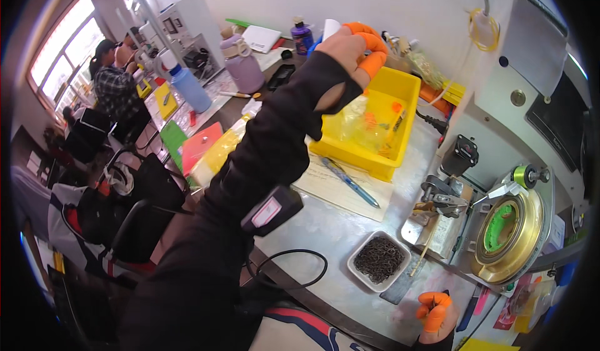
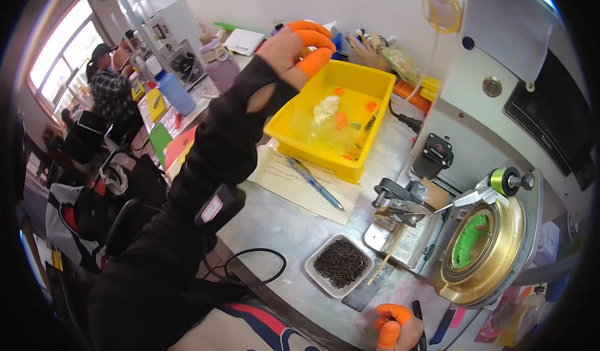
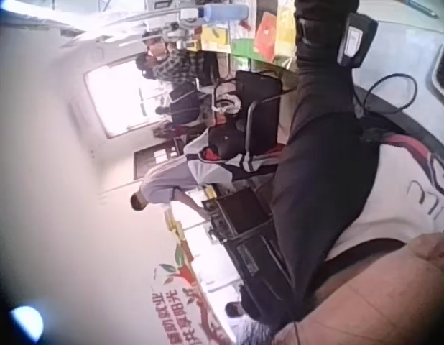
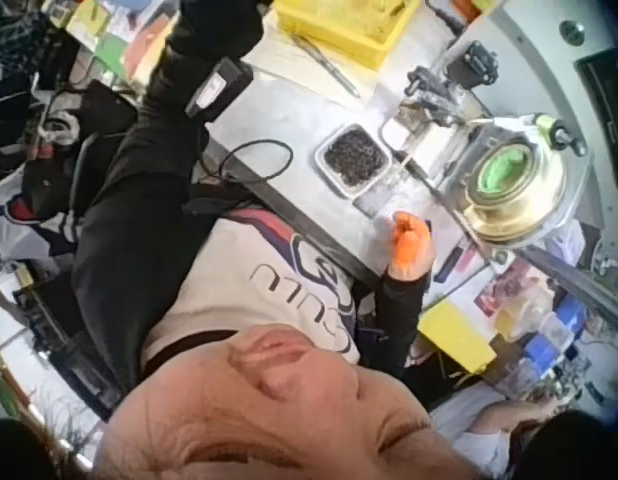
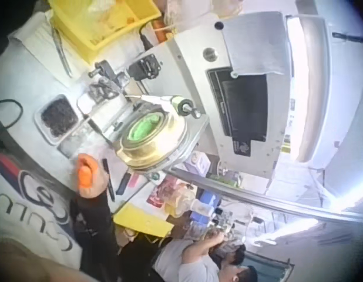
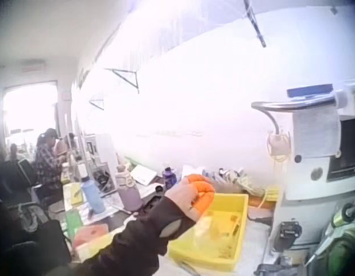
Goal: The recorder uses various tools and manual techniques to assemble small electronic components on a workstation.
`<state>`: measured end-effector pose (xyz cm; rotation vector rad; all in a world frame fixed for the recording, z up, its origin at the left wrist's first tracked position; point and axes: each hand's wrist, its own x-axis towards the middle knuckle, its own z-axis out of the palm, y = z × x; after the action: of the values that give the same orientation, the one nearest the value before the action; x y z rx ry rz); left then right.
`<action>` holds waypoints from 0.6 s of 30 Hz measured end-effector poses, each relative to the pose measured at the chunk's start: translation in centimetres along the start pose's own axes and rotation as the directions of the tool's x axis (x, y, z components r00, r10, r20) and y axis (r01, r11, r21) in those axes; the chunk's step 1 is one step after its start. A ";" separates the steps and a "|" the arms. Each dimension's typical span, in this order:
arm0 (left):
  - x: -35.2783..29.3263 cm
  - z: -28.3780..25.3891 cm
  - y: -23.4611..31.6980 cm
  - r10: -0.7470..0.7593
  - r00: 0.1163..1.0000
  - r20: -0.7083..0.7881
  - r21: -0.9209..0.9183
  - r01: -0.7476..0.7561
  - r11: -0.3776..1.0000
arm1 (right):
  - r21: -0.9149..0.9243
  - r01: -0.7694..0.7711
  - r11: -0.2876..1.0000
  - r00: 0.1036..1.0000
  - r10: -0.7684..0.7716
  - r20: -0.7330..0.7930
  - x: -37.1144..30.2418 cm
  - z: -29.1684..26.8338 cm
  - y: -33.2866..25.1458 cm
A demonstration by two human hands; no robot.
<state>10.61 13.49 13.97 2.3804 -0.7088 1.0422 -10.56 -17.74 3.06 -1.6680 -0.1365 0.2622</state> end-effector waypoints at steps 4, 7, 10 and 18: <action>-1.8 5.1 -12.5 -0.506 0.733 0.455 0.017 0.561 0.827 | -0.621 0.225 0.751 0.966 -0.256 0.039 -0.5 0.0 0.6; -0.3 2.1 -3.6 -0.207 0.762 0.614 0.501 -0.174 0.848 | -0.715 0.230 0.660 0.935 -0.353 -0.025 -0.7 -0.3 2.2; 0.2 1.1 -1.4 -0.621 0.446 0.645 0.456 0.428 0.781 | -0.717 0.204 0.666 0.939 -0.341 -0.049 -0.9 -0.2 1.5; -4.1 -6.8 -6.7 -0.285 0.861 0.422 0.290 0.170 0.942 | -0.687 0.215 0.694 0.949 -0.316 -0.022 -0.8 -0.1 1.0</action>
<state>8.65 23.72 13.76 2.8843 -0.4438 0.4834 -11.40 -18.19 2.21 -2.3637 -0.4077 -0.1611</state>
